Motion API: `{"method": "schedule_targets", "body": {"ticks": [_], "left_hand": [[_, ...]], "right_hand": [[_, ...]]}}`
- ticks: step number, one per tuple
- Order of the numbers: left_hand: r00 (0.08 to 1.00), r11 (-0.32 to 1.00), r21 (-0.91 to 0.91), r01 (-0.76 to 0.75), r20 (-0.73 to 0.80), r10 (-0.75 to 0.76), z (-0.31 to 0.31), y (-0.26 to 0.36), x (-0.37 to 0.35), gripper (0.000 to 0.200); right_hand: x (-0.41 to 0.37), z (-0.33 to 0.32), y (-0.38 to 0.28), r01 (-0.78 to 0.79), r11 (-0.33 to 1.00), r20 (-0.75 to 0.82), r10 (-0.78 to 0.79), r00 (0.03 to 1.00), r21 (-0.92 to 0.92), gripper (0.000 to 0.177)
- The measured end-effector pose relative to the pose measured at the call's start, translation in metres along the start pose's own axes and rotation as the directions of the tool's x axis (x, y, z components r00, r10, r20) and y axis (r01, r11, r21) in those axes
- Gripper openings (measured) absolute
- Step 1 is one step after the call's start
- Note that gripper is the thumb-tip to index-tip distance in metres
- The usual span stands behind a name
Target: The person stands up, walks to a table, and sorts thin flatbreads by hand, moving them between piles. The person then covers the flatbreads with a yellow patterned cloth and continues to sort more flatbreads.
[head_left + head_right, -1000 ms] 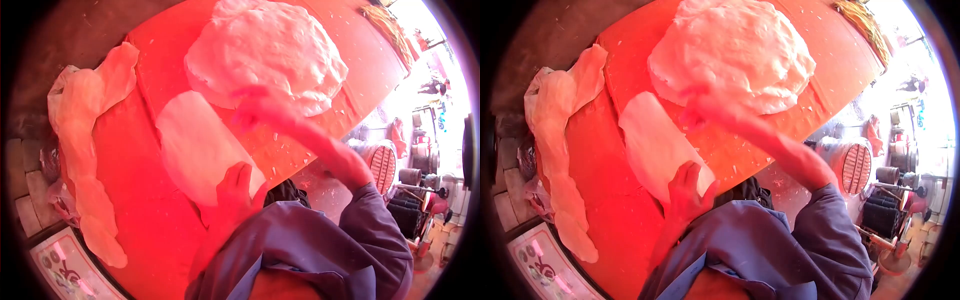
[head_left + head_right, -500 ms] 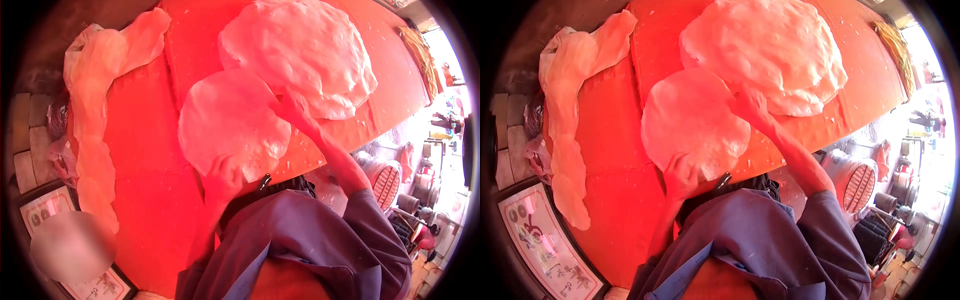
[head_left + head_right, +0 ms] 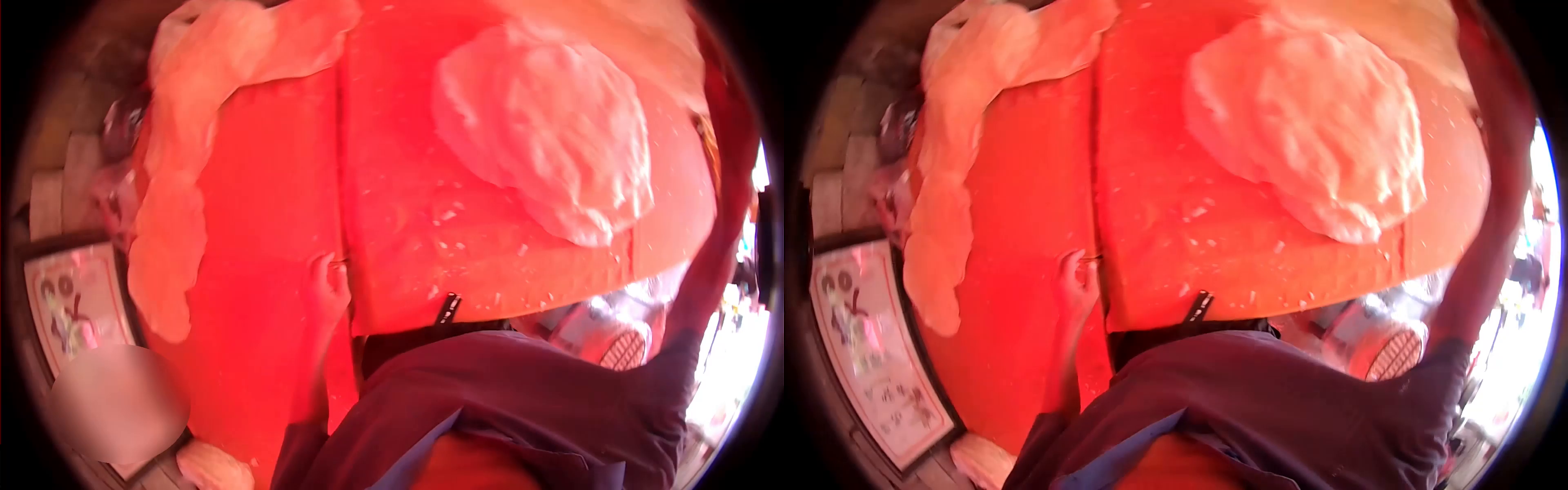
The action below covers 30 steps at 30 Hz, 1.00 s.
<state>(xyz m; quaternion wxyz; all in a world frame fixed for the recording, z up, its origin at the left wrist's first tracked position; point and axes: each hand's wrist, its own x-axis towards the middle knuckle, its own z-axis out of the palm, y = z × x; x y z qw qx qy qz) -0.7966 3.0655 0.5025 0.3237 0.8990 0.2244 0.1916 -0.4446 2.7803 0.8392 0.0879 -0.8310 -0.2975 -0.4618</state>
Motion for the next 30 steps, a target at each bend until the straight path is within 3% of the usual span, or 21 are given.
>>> {"method": "schedule_targets", "body": {"ticks": [1, 2, 4, 5, 6, 7, 9, 10, 11, 12, 16, 19, 21, 22, 24, 26, 27, 29, 30], "left_hand": [[0.999, 0.999, 0.029, 0.030, -0.023, -0.030, -0.007, -0.005, 0.005, 0.027], [1.000, 0.996, 0.091, 0.004, -0.010, -0.003, -0.013, -0.007, 0.011, 0.027], [1.000, 0.985, 0.170, 0.015, -0.016, -0.013, -0.019, -0.024, 0.022, 0.027], [0.999, 0.985, 0.171, 0.037, -0.025, -0.033, -0.023, -0.040, 0.025, 0.028], [0.998, 0.983, 0.175, 0.057, -0.035, -0.051, -0.032, -0.056, 0.031, 0.030], [0.997, 0.971, 0.227, 0.070, -0.052, -0.060, -0.045, -0.073, 0.040, 0.031], [0.990, 0.956, 0.270, 0.116, -0.107, -0.091, -0.071, -0.110, 0.060, 0.032], [0.983, 0.954, 0.261, 0.145, -0.145, -0.109, -0.084, -0.129, 0.069, 0.033], [0.976, 0.883, 0.434, 0.178, -0.193, -0.102, -0.100, -0.140, 0.081, 0.035], [0.969, 0.780, 0.589, 0.212, -0.231, -0.090, -0.115, -0.151, 0.091, 0.037], [0.942, 0.683, 0.670, 0.290, -0.328, -0.077, -0.152, -0.235, 0.108, 0.039], [0.946, 0.678, 0.665, 0.312, -0.285, -0.155, -0.167, -0.268, 0.111, 0.031], [0.990, 0.681, 0.720, 0.138, -0.082, -0.113, -0.177, -0.281, 0.114, 0.024], [0.990, 0.680, 0.720, 0.138, -0.081, -0.116, -0.181, -0.284, 0.115, 0.024], [0.995, 0.654, 0.750, 0.100, -0.068, -0.075, -0.195, -0.270, 0.122, 0.014], [0.995, 0.699, 0.710, 0.087, -0.103, -0.019, -0.206, -0.233, 0.123, 0.013], [0.989, 0.742, 0.667, 0.065, -0.141, 0.039, -0.203, -0.214, 0.117, 0.014], [0.985, 0.682, 0.715, 0.151, -0.054, -0.162, -0.174, -0.191, 0.077, 0.011], [0.994, 0.820, 0.564, 0.099, -0.015, -0.110, -0.147, -0.188, 0.040, 0.008]], "right_hand": [[-0.010, 0.007, 0.007, -0.100, 0.990, -0.062, 0.094, 0.994, -0.103, 0.015], [-0.023, 0.014, 0.012, -0.130, 0.989, 0.112, 0.121, 0.986, 0.068, 0.017], [-0.071, 0.046, 0.057, -0.057, 0.995, 0.421, 0.019, 0.907, 0.077, 0.028], [-0.110, 0.079, 0.089, 0.093, 0.995, 0.547, -0.054, 0.835, -0.045, 0.047], [-0.161, 0.112, 0.087, 0.193, 0.979, 0.553, -0.127, 0.823, -0.063, 0.043], [-0.178, 0.115, 0.061, 0.160, 0.987, 0.729, -0.094, 0.678, -0.021, 0.061], [-0.246, 0.132, 0.070, -0.051, 0.986, 0.908, -0.129, 0.398, 0.162, 0.079], [-0.236, 0.114, 0.031, -0.110, 0.982, 0.895, -0.092, 0.437, 0.155, 0.076], [-0.251, 0.119, 0.023, -0.103, 0.994, 0.867, 0.013, 0.499, 0.044, 0.077], [-0.253, 0.115, 0.012, -0.056, 0.998, 0.827, 0.001, 0.562, 0.037, 0.069], [-0.250, 0.097, -0.034, -0.092, 0.994, 0.821, 0.008, 0.571, 0.054, 0.062], [-0.247, 0.085, -0.081, -0.065, 0.991, 0.819, -0.060, 0.570, 0.118, 0.052], [-0.235, 0.077, -0.116, -0.365, 0.889, 0.897, -0.104, 0.429, 0.277, 0.040], [-0.231, 0.078, -0.132, -0.365, 0.889, 0.899, -0.105, 0.426, 0.277, 0.040], [-0.226, 0.083, -0.165, -0.241, 0.848, 0.788, -0.282, 0.547, 0.471, 0.028], [-0.229, 0.092, -0.204, -0.479, 0.692, 0.799, -0.242, 0.550, 0.539, 0.026], [-0.229, 0.097, -0.224, -0.586, 0.621, 0.836, -0.232, 0.497, 0.521, 0.024], [-0.235, 0.107, -0.267, -0.826, 0.381, 0.908, -0.237, 0.346, 0.415, 0.023], [-0.239, 0.115, -0.289, -0.927, 0.208, 0.932, -0.254, 0.259, 0.314, 0.026]]}}
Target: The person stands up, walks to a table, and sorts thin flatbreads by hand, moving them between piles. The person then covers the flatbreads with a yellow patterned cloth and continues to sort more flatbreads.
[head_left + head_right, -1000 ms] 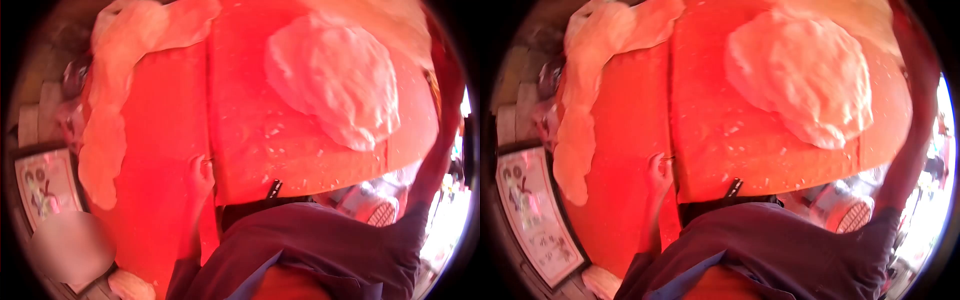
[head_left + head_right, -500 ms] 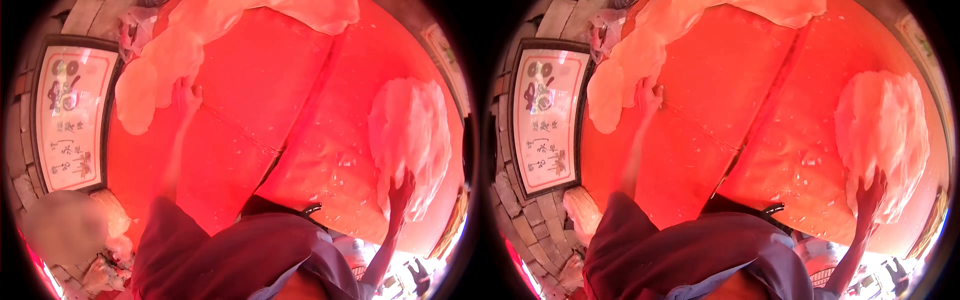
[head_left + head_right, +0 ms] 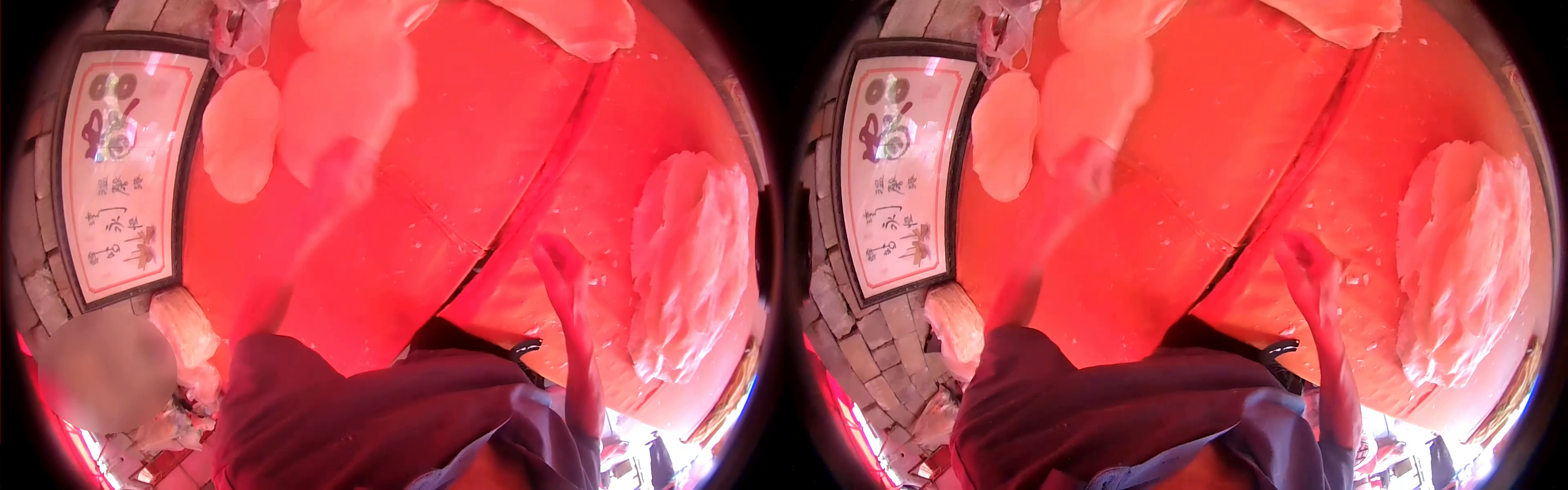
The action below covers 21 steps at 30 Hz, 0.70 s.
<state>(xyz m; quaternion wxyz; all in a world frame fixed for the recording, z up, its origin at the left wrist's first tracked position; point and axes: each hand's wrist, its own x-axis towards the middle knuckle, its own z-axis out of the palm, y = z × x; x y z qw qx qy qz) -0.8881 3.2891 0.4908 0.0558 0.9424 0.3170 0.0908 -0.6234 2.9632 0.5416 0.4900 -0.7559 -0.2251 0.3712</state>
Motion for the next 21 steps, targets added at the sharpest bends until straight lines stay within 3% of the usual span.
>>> {"method": "schedule_targets", "body": {"ticks": [1, 2, 3, 4, 6, 7, 9, 10, 11, 12, 13, 14, 15, 17, 18, 20, 21], "left_hand": [[0.998, 0.977, -0.205, -0.064, -0.008, 0.064, 0.019, 0.017, -0.034, 0.007], [0.998, 0.977, -0.205, -0.056, -0.001, 0.057, 0.015, 0.041, -0.045, 0.007], [0.990, 0.949, -0.286, -0.129, 0.019, 0.141, 0.002, 0.070, -0.046, 0.008], [0.974, 0.909, -0.367, -0.196, 0.032, 0.223, -0.015, 0.098, -0.044, 0.010], [0.924, 0.798, -0.516, -0.311, 0.032, 0.381, -0.036, 0.123, -0.041, 0.014], [0.964, 0.864, -0.444, -0.237, 0.002, 0.266, -0.023, 0.101, -0.046, 0.018], [0.989, 0.920, -0.365, -0.144, -0.034, 0.141, -0.004, 0.043, -0.038, 0.022], [0.979, 0.897, -0.421, 0.133, -0.086, -0.185, 0.003, 0.015, -0.031, 0.027], [0.863, 0.785, -0.486, 0.383, -0.115, -0.492, 0.009, -0.018, -0.022, 0.033], [0.835, 0.827, -0.417, 0.377, -0.232, -0.498, 0.024, -0.073, -0.017, 0.035], [0.862, 0.921, -0.139, 0.364, -0.325, -0.389, 0.003, -0.093, -0.007, 0.037], [0.889, 0.930, 0.154, 0.333, -0.379, -0.256, -0.018, -0.106, 0.003, 0.040], [0.891, 0.931, 0.154, 0.330, -0.377, -0.253, -0.018, -0.128, 0.002, 0.040], [0.876, 0.834, 0.305, 0.460, -0.311, -0.370, -0.003, -0.173, -0.005, 0.047], [0.879, 0.839, 0.302, 0.453, -0.308, -0.364, 0.000, -0.189, -0.004, 0.047], [0.933, 0.817, 0.455, 0.355, -0.126, -0.336, 0.006, -0.213, -0.006, 0.042], [0.941, 0.819, 0.469, 0.331, -0.095, -0.326, 0.011, -0.222, -0.004, 0.039]], "right_hand": [[0.013, 0.018, -0.004, -0.186, 0.941, 0.093, 0.166, 0.982, 0.282, 0.035], [0.026, 0.031, -0.006, -0.368, 0.774, 0.221, 0.295, 0.930, 0.515, 0.044], [0.038, 0.040, 0.003, -0.374, 0.773, 0.226, 0.299, 0.927, 0.512, 0.044], [0.048, 0.050, 0.015, -0.446, 0.596, 0.272, 0.363, 0.891, 0.667, 0.050], [0.048, 0.063, -0.004, -0.372, 0.531, 0.212, 0.338, 0.917, 0.761, 0.059], [0.044, 0.064, -0.004, -0.381, 0.530, 0.222, 0.339, 0.914, 0.758, 0.059], [0.037, 0.059, 0.001, -0.253, 0.586, 0.109, 0.270, 0.957, 0.769, 0.053], [0.039, 0.051, 0.006, -0.406, 0.329, 0.295, 0.338, 0.894, 0.853, 0.059], [0.037, 0.046, 0.011, -0.410, 0.326, 0.299, 0.340, 0.891, 0.852, 0.059], [0.036, 0.043, 0.015, -0.367, 0.455, 0.247, 0.302, 0.921, 0.811, 0.052], [0.037, 0.041, 0.019, -0.312, 0.575, 0.197, 0.254, 0.947, 0.757, 0.046], [0.037, 0.040, 0.023, -0.309, 0.573, 0.195, 0.253, 0.948, 0.759, 0.046], [0.037, 0.041, 0.029, -0.249, 0.672, 0.143, 0.210, 0.967, 0.697, 0.044], [0.034, 0.045, 0.020, -0.184, 0.758, 0.089, 0.164, 0.982, 0.625, 0.043], [0.033, 0.050, -0.002, -0.222, 0.628, 0.099, 0.225, 0.969, 0.746, 0.049], [0.031, 0.050, -0.005, -0.242, 0.476, 0.104, 0.298, 0.949, 0.845, 0.056], [0.033, 0.047, 0.008, 0.030, 0.886, -0.086, 0.011, 0.996, 0.462, 0.058]]}}
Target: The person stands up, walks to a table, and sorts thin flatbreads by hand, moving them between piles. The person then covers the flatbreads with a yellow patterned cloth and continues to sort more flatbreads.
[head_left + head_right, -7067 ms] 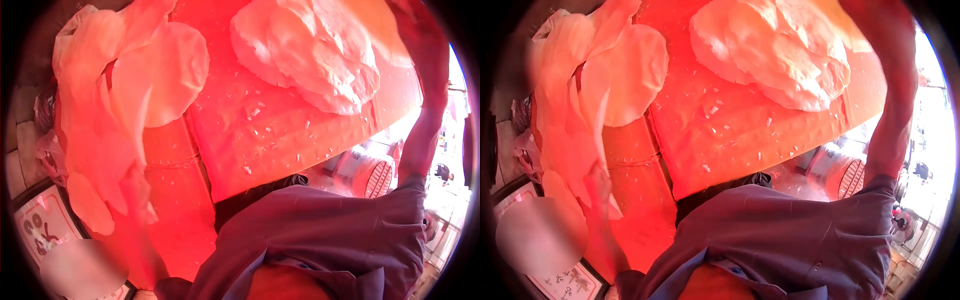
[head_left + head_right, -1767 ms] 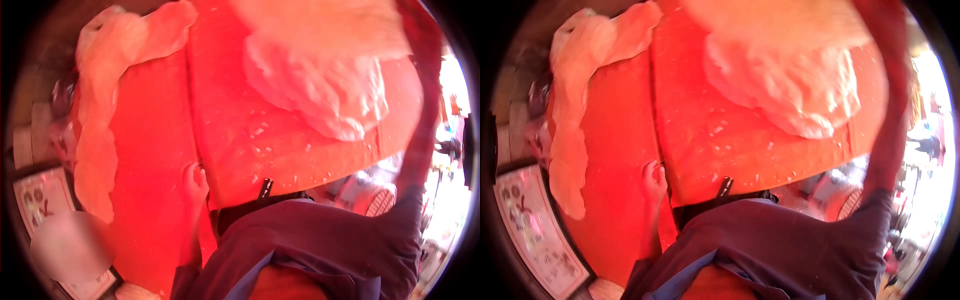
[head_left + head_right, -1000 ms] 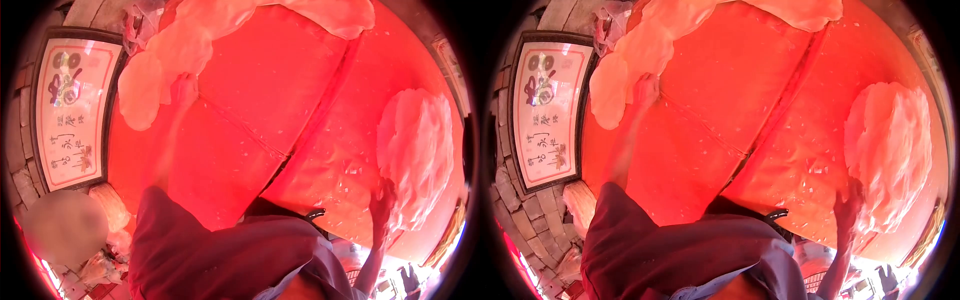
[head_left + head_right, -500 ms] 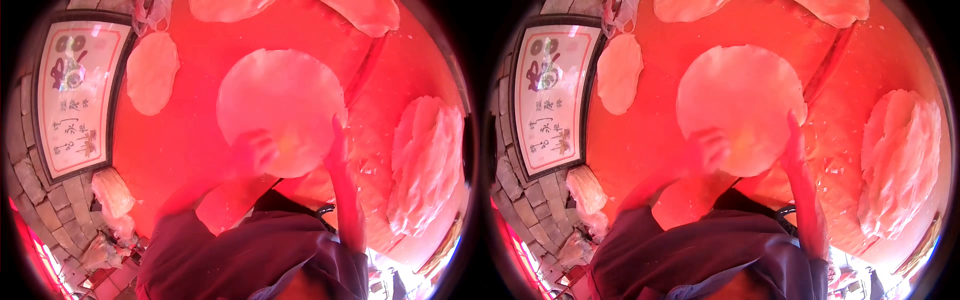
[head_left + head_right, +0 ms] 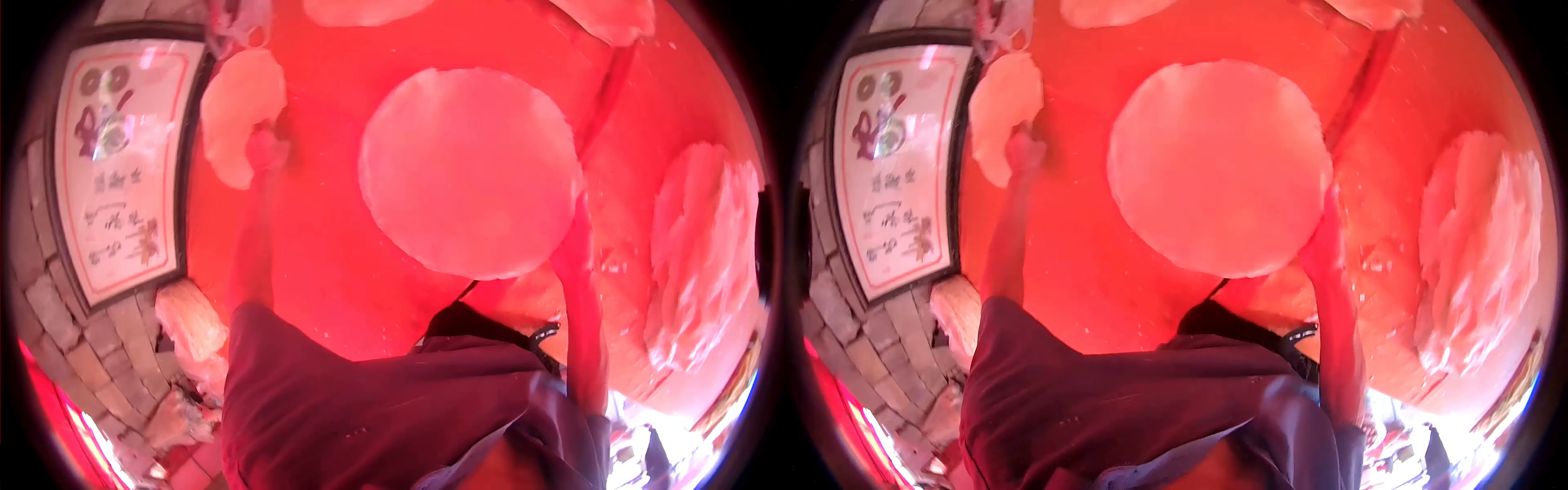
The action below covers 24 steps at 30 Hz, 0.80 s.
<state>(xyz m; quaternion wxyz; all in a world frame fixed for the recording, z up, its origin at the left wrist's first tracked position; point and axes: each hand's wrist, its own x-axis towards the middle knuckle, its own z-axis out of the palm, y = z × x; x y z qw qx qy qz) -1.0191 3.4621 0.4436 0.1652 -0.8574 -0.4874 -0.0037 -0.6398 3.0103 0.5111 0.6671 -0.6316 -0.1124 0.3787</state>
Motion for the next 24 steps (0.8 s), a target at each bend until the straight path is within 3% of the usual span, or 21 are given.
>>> {"method": "schedule_targets", "body": {"ticks": [1, 2, 3, 4, 5, 6, 7, 8, 10, 12, 13, 14, 16, 17, 18, 20, 23, 24], "left_hand": [[1.000, 1.000, 0.001, -0.004, -0.002, 0.004, 0.005, -0.011, 0.005, 0.036], [1.000, 1.000, 0.000, -0.011, -0.002, 0.011, 0.012, -0.024, 0.011, 0.032], [1.000, 1.000, -0.001, -0.011, -0.011, 0.011, 0.017, -0.036, 0.017, 0.029], [0.999, 1.000, -0.003, -0.010, -0.032, 0.010, 0.025, -0.049, 0.025, 0.026], [0.996, 1.000, -0.004, -0.016, -0.087, 0.016, 0.036, -0.064, 0.029, 0.023], [0.998, 0.996, -0.065, 0.060, 0.025, -0.059, -0.032, -0.027, 0.031, 0.024], [0.982, 0.984, -0.112, 0.142, 0.139, -0.126, -0.088, 0.014, 0.029, 0.026], [0.985, 0.985, -0.123, 0.120, 0.139, -0.102, -0.124, 0.048, 0.020, 0.026], [0.986, 0.868, -0.486, 0.102, 0.167, -0.022, -0.175, 0.104, -0.011, 0.028], [0.986, 0.805, -0.573, -0.152, -0.140, 0.086, -0.170, 0.156, -0.063, 0.030], [0.969, 0.610, -0.778, -0.149, 0.006, 0.246, -0.182, 0.171, -0.079, 0.030], [0.930, 0.509, -0.856, 0.094, 0.257, 0.261, -0.213, 0.209, -0.100, 0.029], [0.894, 0.320, -0.943, 0.096, 0.222, 0.388, -0.226, 0.265, -0.131, 0.029], [0.842, 0.282, -0.947, 0.156, 0.277, 0.464, -0.241, 0.285, -0.138, 0.030], [0.839, 0.287, -0.947, 0.145, 0.272, 0.472, -0.248, 0.297, -0.144, 0.030], [0.900, 0.122, -0.990, 0.077, 0.122, 0.419, -0.257, 0.313, -0.150, 0.030], [0.868, 0.235, -0.972, 0.008, 0.123, 0.481, -0.247, 0.312, -0.153, 0.037], [0.857, 0.220, -0.976, -0.013, 0.102, 0.504, -0.246, 0.313, -0.155, 0.037]], "right_hand": [[0.000, -0.012, 0.011, 0.319, 0.802, 0.139, -0.289, 0.947, -0.506, 0.061], [0.001, -0.020, 0.020, 0.195, 0.846, 0.094, -0.171, 0.981, -0.497, 0.064], [0.003, -0.026, 0.030, 0.070, 0.876, 0.046, -0.054, 0.997, -0.477, 0.067], [0.005, -0.033, 0.043, 0.053, 0.954, 0.031, -0.045, 0.998, -0.295, 0.047], [0.004, -0.032, 0.042, 0.048, 0.979, 0.010, -0.047, 0.999, -0.199, 0.040], [0.002, -0.030, 0.040, 0.047, 0.994, -0.011, -0.049, 0.999, -0.101, 0.036], [0.003, -0.018, 0.022, -0.193, 0.930, -0.005, 0.205, 0.979, 0.312, 0.041], [0.001, -0.009, 0.007, -0.379, 0.645, 0.113, 0.414, 0.903, 0.663, 0.048], [-0.004, 0.001, -0.007, -0.388, 0.670, 0.130, 0.402, 0.906, 0.632, 0.047], [-0.005, 0.009, -0.007, -0.406, 0.690, 0.174, 0.383, 0.907, 0.598, 0.047], [-0.007, 0.012, -0.005, -0.396, 0.712, 0.237, 0.317, 0.918, 0.581, 0.046], [-0.008, 0.014, -0.004, -0.380, 0.733, 0.297, 0.248, 0.922, 0.564, 0.046], [-0.013, 0.022, -0.003, -0.397, 0.740, 0.319, 0.256, 0.913, 0.543, 0.045], [-0.015, 0.024, -0.003, -0.416, 0.752, 0.337, 0.270, 0.902, 0.512, 0.044], [-0.016, 0.023, -0.002, -0.408, 0.748, 0.332, 0.262, 0.906, 0.523, 0.044], [-0.017, 0.020, -0.001, -0.349, 0.845, 0.315, 0.230, 0.921, 0.405, 0.043], [-0.026, 0.020, -0.012, -0.396, 0.768, 0.269, 0.296, 0.916, 0.504, 0.038], [-0.023, 0.021, -0.007, -0.347, 0.845, 0.253, 0.261, 0.932, 0.407, 0.032]]}}
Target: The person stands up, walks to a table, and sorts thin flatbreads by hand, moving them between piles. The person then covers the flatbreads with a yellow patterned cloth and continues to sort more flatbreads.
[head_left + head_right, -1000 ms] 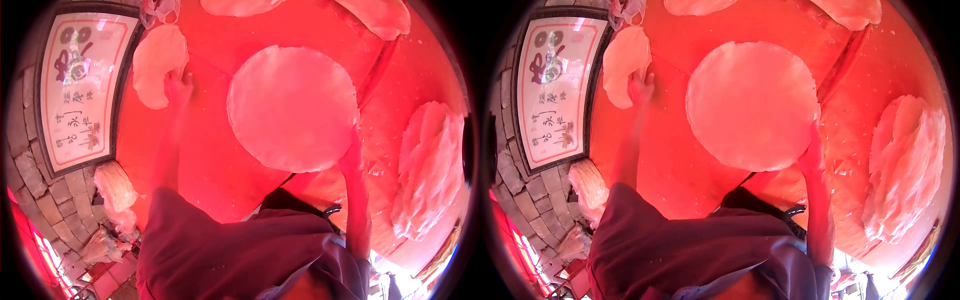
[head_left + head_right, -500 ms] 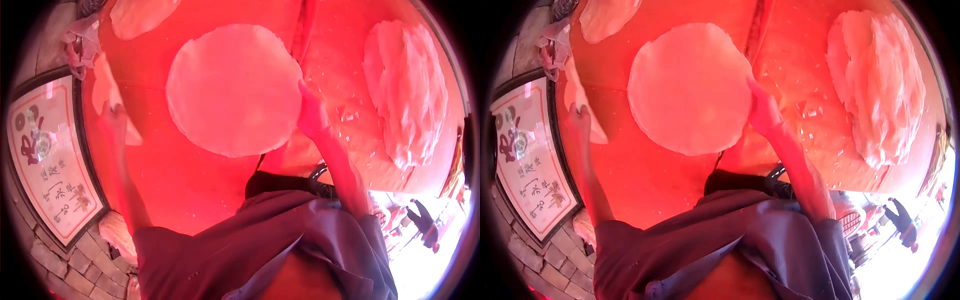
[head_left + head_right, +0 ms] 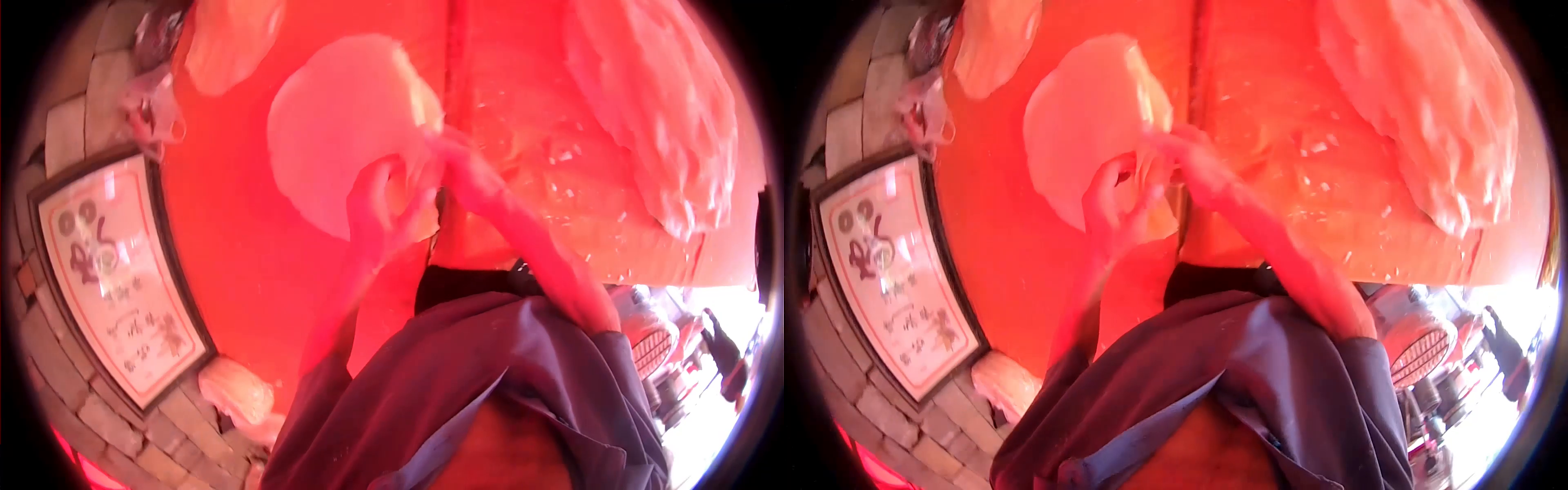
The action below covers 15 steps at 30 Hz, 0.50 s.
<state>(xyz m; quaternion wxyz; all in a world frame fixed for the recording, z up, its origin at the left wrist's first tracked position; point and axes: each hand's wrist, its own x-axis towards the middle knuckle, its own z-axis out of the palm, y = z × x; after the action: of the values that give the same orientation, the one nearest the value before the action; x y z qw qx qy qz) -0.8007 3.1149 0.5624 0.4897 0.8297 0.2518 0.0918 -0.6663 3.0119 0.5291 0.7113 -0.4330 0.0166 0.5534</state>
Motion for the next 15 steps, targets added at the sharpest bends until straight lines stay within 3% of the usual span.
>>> {"method": "schedule_targets", "body": {"ticks": [2, 3, 4, 7, 9, 11, 12, 13, 14, 15], "left_hand": [[0.953, 0.939, 0.197, -0.281, -0.058, 0.298, 0.020, 0.006, -0.006, 0.051], [0.954, 0.933, 0.215, -0.290, -0.016, 0.300, 0.028, 0.007, -0.009, 0.052], [0.952, 0.923, 0.240, -0.302, 0.023, 0.305, 0.033, 0.009, -0.012, 0.053], [0.864, 0.857, 0.121, -0.502, 0.018, 0.503, 0.041, 0.037, -0.012, 0.051], [0.879, 0.879, -0.027, -0.476, -0.031, 0.475, 0.035, 0.066, -0.023, 0.045], [0.866, 0.866, 0.008, -0.500, -0.026, 0.500, 0.041, 0.068, -0.024, 0.042], [0.861, 0.860, 0.059, -0.507, -0.024, 0.509, 0.043, 0.066, -0.024, 0.039], [0.850, 0.850, 0.045, -0.525, -0.025, 0.526, 0.044, 0.063, -0.023, 0.039], [0.909, 0.908, 0.041, -0.417, 0.008, 0.417, 0.047, 0.060, -0.019, 0.037], [0.952, 0.952, 0.042, -0.303, 0.043, 0.302, 0.049, 0.056, -0.015, 0.036]], "right_hand": [[0.009, -0.004, 0.013, 0.107, 0.954, -0.109, -0.142, 0.984, -0.278, 0.026], [0.010, -0.005, 0.014, 0.142, 0.893, -0.195, -0.244, 0.950, -0.426, 0.025], [0.002, -0.015, -0.002, 0.161, 0.875, -0.253, -0.301, 0.919, -0.456, 0.025], [-0.017, -0.030, -0.041, 0.316, 0.675, -0.119, -0.515, 0.849, -0.667, 0.020], [-0.037, -0.045, -0.073, 0.402, 0.531, 0.011, -0.593, 0.805, -0.746, 0.017], [-0.080, -0.109, -0.162, 0.515, 0.723, 0.125, -0.521, 0.844, -0.461, 0.016], [-0.115, -0.132, -0.208, 0.453, 0.887, 0.221, -0.426, 0.878, -0.092, 0.017], [-0.161, -0.096, -0.253, 0.578, 0.557, 0.167, -0.618, 0.768, -0.597, 0.017], [-0.206, -0.058, -0.298, 0.413, 0.057, 0.228, -0.761, 0.607, -0.909, 0.019], [-0.233, -0.057, -0.331, 0.396, -0.023, 0.266, -0.775, 0.573, -0.918, 0.021]]}}
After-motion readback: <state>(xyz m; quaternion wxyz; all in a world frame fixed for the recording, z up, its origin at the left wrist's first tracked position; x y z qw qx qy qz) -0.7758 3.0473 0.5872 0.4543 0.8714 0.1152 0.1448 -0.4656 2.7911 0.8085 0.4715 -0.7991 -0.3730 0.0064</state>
